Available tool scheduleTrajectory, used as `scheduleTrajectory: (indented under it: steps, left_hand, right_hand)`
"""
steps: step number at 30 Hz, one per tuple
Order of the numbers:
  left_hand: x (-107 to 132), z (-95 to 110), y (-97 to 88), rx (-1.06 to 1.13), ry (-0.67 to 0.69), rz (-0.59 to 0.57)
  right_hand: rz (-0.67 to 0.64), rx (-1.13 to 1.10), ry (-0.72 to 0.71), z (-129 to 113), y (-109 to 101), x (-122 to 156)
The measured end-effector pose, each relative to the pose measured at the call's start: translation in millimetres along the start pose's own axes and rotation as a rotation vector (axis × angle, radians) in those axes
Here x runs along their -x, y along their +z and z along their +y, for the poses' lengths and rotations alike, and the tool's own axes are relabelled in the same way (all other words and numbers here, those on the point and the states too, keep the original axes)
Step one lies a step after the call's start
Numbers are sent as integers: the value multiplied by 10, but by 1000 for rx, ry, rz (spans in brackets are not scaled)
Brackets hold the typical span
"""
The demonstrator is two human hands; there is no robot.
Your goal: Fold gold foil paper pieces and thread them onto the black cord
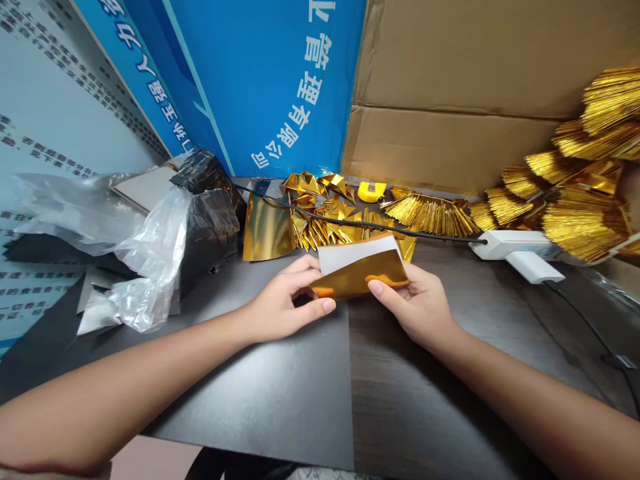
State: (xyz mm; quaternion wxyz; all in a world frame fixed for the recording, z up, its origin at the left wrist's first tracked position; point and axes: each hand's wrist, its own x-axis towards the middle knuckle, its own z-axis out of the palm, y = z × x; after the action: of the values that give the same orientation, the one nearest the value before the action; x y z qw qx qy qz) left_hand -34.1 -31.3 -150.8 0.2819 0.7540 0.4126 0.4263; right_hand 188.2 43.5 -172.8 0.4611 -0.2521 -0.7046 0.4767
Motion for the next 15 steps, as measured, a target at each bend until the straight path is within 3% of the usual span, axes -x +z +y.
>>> scheduleTrajectory:
  steps: [5, 10, 15]
  left_hand:
    - [34, -14, 101, 256, -103, 176]
    - [35, 8, 145, 403, -273, 111]
    - [32, -3, 141, 445, -373, 59]
  right_hand:
    - [-115, -50, 80, 23, 34, 12]
    - [-80, -192, 89, 15, 87, 17]
    - [-7, -335, 237, -2, 124, 25]
